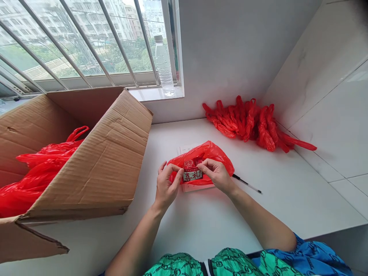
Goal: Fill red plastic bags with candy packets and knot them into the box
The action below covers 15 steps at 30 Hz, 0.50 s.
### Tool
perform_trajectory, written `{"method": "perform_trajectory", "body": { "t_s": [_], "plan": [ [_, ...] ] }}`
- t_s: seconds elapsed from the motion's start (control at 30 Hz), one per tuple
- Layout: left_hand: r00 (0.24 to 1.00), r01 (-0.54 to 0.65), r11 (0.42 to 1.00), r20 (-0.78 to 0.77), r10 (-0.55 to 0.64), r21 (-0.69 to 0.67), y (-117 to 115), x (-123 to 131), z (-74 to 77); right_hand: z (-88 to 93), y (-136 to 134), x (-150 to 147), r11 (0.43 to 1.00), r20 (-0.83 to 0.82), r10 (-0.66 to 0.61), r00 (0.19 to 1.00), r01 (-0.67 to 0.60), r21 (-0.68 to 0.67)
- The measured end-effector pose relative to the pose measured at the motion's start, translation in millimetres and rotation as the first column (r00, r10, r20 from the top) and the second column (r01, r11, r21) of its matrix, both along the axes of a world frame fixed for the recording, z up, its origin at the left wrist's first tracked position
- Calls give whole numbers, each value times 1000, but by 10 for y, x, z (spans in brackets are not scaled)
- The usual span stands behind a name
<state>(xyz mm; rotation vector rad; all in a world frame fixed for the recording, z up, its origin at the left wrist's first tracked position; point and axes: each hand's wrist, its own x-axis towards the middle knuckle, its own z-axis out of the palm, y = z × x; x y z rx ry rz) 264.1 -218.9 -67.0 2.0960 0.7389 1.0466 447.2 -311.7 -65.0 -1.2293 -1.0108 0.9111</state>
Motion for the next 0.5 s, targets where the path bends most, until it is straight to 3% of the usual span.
{"method": "perform_trajectory", "body": {
  "t_s": [0.5],
  "plan": [
    [1000,7,997,3,-7,-74,-22,-2,48,82,-26,-8,1000,-60,10,998,-12,-28]
  ]
}}
